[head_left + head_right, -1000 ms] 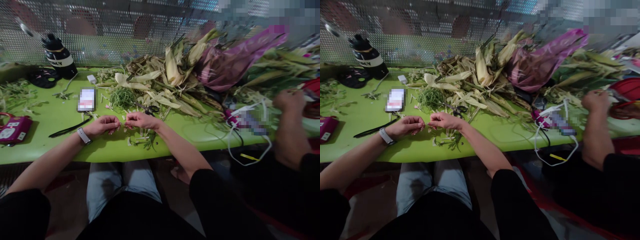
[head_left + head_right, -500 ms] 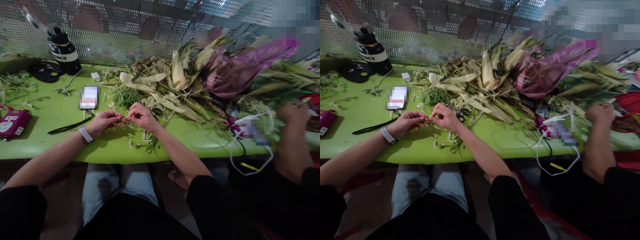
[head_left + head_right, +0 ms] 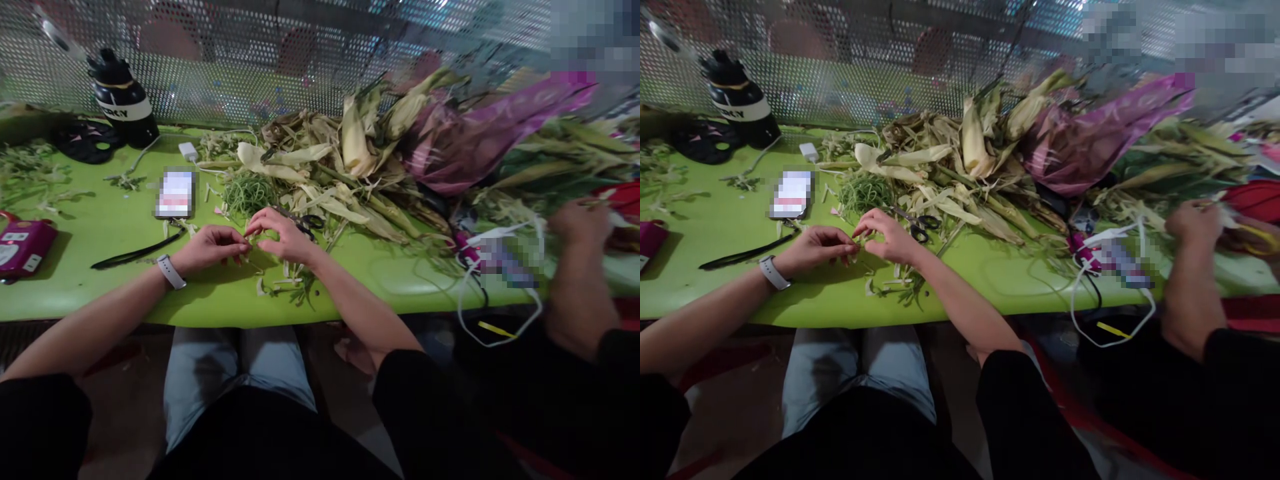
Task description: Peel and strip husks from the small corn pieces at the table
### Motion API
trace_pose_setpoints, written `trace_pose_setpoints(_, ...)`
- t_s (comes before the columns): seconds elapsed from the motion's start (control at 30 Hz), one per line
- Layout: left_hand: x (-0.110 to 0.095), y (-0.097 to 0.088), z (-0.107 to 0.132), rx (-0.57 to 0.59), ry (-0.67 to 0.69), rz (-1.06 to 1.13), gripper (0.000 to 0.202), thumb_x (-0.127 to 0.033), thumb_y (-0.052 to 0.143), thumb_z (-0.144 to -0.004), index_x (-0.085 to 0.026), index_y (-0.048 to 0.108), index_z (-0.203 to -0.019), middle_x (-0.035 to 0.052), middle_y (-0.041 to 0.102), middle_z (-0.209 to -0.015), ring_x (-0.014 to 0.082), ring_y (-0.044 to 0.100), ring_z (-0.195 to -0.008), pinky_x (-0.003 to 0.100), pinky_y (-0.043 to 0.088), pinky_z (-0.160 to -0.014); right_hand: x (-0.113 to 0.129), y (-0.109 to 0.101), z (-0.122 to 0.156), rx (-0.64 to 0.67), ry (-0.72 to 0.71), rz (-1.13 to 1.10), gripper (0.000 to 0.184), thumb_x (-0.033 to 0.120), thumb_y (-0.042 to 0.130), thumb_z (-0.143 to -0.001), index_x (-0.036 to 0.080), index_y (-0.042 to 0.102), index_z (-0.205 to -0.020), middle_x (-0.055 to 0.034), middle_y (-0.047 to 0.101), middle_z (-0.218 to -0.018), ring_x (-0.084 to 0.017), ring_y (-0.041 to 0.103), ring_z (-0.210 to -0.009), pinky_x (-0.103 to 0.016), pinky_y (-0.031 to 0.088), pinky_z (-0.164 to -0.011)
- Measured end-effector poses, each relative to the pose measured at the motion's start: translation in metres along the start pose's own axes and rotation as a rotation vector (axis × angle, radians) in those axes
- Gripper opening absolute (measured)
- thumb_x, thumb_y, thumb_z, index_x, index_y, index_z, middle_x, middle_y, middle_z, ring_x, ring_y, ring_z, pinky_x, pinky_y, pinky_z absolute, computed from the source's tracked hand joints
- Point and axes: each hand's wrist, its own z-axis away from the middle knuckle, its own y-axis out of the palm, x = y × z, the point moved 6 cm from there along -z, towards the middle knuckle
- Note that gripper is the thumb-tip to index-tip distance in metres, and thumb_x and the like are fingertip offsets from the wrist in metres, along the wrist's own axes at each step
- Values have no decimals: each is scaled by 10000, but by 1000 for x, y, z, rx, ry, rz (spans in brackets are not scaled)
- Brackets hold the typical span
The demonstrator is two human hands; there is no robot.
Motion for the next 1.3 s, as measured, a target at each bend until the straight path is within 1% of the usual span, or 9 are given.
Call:
trace_pose_setpoints(0.1,-1,-1,1,7,29,-1,326,-413,764,-754,-108,704,-852,60,725,-694,97,633,-550,164,454,-467,1,4,0,48,-32,79,207,148,589,-768,184,642,-964,-71,570,-1061,-204,572,-996,-417,471,-917)
trace_pose_setpoints(0.37,2,-6,0,-42,1,43,312,-401,793,-722,-121,727,-842,69,728,-695,120,654,-554,170,443,-432,-1,4,-1,37,-94,83,45,230,660,-831,198,679,-855,-51,620,-947,-190,598,-906,-399,483,-862)
trace_pose_setpoints(0.53,5,-12,-1,-88,-51,55,315,-399,789,-725,-122,736,-865,79,746,-758,127,667,-576,173,455,-434,-3,-1,0,28,-56,67,38,212,652,-845,180,671,-837,-61,639,-941,-185,608,-891,-397,492,-851)
trace_pose_setpoints(0.73,14,-17,-3,-117,-153,130,295,-374,807,-700,-129,757,-857,94,760,-849,99,650,-590,151,443,-441,6,-5,2,-11,-80,43,30,191,640,-819,173,659,-804,-57,644,-924,-177,610,-884,-388,493,-862)
trace_pose_setpoints(0.87,17,-15,-2,-76,-237,177,282,-343,841,-647,-139,761,-823,75,750,-778,100,649,-584,142,433,-430,13,-1,4,18,-93,28,62,150,620,-782,192,663,-796,-48,635,-930,-179,610,-889,-385,495,-858)
trace_pose_setpoints(1.0,17,-13,-3,-47,-244,188,253,-286,847,-637,-135,754,-817,60,731,-696,109,650,-565,145,421,-419,16,2,6,43,-123,0,88,119,599,-744,186,655,-758,-46,626,-897,-178,611,-866,-372,491,-840)
trace_pose_setpoints(1.07,15,-12,-3,-37,-216,174,224,-262,837,-654,-131,748,-813,59,729,-689,106,643,-555,159,447,-449,16,2,6,60,-127,-16,104,118,581,-736,186,653,-767,-44,622,-897,-179,606,-866,-370,489,-838)
trace_pose_setpoints(1.17,11,-10,-4,3,-144,148,204,-256,828,-669,-131,749,-810,71,747,-754,121,669,-626,214,535,-598,11,0,5,46,-105,-14,169,113,548,-714,190,638,-833,-50,614,-943,-194,595,-906,-395,482,-869)
trace_pose_setpoints(1.3,8,-10,-3,29,-96,92,210,-267,828,-671,-146,775,-834,79,763,-819,138,693,-733,246,552,-748,3,3,2,57,-98,116,335,122,584,-671,189,601,-1000,-100,600,-1147,-267,551,-1107,-480,412,-989)
